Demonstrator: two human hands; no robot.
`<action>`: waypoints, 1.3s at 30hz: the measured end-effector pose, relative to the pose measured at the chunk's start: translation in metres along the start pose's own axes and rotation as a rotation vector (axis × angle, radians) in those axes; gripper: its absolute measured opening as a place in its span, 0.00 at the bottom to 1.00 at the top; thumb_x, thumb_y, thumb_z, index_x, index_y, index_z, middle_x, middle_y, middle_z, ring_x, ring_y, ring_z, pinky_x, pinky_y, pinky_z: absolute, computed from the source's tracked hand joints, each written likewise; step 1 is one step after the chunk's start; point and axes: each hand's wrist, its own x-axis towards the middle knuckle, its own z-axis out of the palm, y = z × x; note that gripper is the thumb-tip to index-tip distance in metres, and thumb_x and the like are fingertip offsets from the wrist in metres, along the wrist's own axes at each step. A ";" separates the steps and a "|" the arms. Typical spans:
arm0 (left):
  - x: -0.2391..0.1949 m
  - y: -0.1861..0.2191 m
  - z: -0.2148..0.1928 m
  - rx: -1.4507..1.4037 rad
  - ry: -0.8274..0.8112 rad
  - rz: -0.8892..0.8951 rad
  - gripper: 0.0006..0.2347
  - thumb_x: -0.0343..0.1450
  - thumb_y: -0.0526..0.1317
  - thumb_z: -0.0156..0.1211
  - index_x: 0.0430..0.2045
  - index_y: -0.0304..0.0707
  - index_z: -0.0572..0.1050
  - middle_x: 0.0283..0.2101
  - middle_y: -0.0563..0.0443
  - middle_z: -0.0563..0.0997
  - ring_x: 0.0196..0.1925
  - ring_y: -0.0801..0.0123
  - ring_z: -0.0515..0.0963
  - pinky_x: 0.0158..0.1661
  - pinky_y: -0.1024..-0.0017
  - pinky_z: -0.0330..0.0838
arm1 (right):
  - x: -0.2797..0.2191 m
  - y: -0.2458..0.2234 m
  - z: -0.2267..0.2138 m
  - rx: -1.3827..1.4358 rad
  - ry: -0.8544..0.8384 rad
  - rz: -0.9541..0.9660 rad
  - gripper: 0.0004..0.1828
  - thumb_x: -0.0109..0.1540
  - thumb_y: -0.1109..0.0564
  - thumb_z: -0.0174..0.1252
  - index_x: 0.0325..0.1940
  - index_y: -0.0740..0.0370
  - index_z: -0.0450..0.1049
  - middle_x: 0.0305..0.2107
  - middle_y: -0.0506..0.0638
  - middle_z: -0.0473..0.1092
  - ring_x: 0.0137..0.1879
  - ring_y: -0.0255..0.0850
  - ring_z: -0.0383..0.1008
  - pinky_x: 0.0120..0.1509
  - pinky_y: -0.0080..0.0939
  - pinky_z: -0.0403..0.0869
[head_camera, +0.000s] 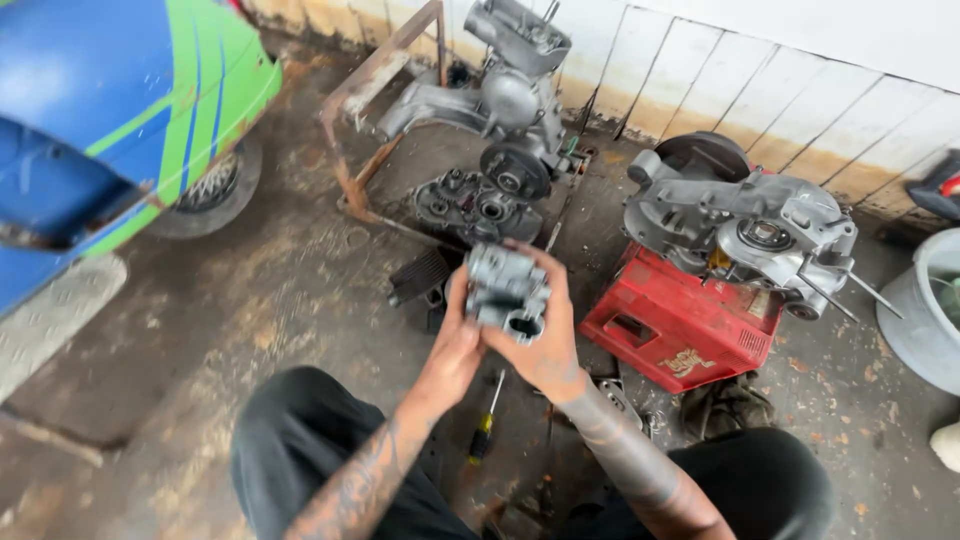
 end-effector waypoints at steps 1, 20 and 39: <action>0.005 -0.001 -0.008 -0.006 -0.022 -0.009 0.38 0.72 0.57 0.59 0.73 0.51 0.45 0.67 0.40 0.65 0.47 0.62 0.85 0.56 0.63 0.76 | 0.002 0.008 0.003 -0.013 0.019 -0.007 0.44 0.50 0.61 0.73 0.66 0.65 0.60 0.58 0.66 0.70 0.65 0.58 0.71 0.67 0.61 0.70; 0.042 0.013 -0.040 0.097 0.190 -0.084 0.23 0.67 0.44 0.60 0.53 0.30 0.68 0.44 0.42 0.73 0.44 0.64 0.73 0.44 0.69 0.68 | 0.007 -0.003 -0.023 -0.356 -0.527 0.154 0.54 0.53 0.62 0.70 0.77 0.69 0.46 0.74 0.65 0.51 0.76 0.60 0.57 0.75 0.59 0.59; 0.034 -0.021 -0.015 0.321 0.146 -0.245 0.16 0.69 0.42 0.58 0.46 0.30 0.70 0.39 0.46 0.75 0.38 0.72 0.71 0.41 0.73 0.68 | -0.057 0.039 -0.074 -0.251 -0.457 0.189 0.39 0.56 0.65 0.65 0.70 0.67 0.57 0.74 0.67 0.50 0.79 0.63 0.56 0.78 0.57 0.61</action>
